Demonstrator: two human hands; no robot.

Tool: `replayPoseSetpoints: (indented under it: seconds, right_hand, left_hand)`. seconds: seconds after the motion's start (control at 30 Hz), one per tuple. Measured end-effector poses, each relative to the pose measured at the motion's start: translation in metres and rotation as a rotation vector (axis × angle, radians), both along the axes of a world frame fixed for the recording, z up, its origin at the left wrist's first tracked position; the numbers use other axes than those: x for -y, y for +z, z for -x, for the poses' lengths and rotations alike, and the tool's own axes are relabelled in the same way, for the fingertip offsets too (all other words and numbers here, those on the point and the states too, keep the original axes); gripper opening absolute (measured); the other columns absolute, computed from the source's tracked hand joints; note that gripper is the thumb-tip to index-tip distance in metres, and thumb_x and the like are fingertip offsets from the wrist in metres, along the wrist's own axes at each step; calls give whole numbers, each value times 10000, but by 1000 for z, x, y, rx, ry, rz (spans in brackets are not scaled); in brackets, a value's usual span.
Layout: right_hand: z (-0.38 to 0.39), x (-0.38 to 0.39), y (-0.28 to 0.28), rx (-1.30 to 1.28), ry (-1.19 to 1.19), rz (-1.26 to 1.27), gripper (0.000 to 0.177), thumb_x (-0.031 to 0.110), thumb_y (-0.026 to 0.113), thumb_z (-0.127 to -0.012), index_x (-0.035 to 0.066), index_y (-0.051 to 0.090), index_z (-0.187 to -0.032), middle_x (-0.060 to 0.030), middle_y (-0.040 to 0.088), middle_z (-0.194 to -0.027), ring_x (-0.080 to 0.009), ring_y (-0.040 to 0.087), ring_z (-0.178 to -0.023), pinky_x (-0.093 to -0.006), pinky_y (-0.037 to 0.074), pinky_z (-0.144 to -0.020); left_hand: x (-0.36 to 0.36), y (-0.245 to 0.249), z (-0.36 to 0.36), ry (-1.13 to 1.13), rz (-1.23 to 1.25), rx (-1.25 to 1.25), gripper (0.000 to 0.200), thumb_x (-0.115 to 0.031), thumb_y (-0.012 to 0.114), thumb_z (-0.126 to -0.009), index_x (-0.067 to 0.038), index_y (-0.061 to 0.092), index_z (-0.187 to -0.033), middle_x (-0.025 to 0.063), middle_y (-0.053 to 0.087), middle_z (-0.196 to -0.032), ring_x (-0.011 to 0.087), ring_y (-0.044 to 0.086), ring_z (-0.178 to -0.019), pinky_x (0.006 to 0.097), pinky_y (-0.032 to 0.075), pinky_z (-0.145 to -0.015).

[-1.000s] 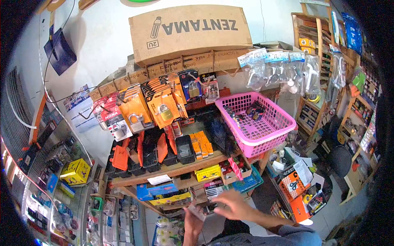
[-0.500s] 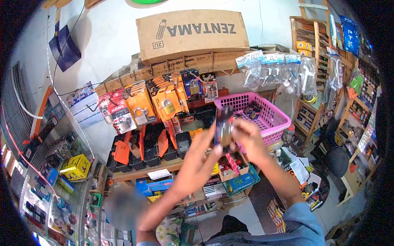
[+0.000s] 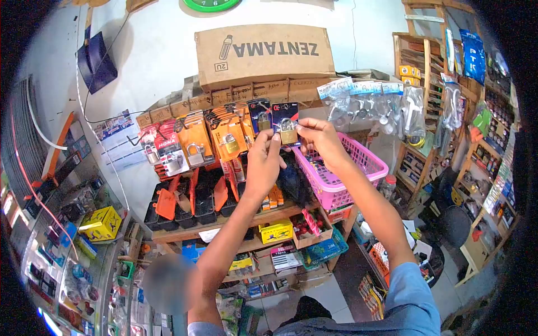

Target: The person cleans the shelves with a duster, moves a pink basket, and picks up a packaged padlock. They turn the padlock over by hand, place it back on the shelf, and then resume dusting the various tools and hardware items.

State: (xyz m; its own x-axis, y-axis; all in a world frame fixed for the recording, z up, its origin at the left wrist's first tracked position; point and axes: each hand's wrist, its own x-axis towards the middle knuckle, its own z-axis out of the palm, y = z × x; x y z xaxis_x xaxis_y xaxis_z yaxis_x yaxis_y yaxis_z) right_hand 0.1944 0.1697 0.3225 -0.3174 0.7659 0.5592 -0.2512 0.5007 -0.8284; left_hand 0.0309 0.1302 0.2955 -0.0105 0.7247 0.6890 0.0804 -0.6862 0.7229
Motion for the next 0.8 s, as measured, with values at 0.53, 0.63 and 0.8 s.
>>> replayPoseSetpoints:
  seconds: [0.53, 0.63, 0.8]
  right_hand:
    - [2, 24, 13, -145, 51, 114, 146, 120, 596, -862, -15, 643, -892, -33, 586, -658, -89, 491, -471, -250, 420, -424]
    - [-1, 26, 16, -150, 55, 131, 143, 115, 591, -859, -16, 643, -884, -32, 581, -653, -88, 483, -468, -252, 420, -423]
    - [0, 34, 28, -153, 40, 124, 139, 107, 585, -856, -17, 644, -873, -28, 578, -648, -89, 483, -468, -256, 414, -420]
  left_hand:
    - [39, 18, -1, -188, 187, 91, 210, -264, 423, -1015, -75, 514, -1030, 65, 635, -796, 89, 577, -544, 172, 328, -411]
    - [42, 23, -6, -190, 227, 122, 213, -273, 417, -1018, -81, 509, -1012, 62, 635, -791, 91, 580, -543, 170, 334, -411]
    - [43, 31, -2, -148, 242, 53, 211, -271, 411, -1020, -83, 507, -1006, 66, 638, -792, 92, 580, -541, 176, 343, -411]
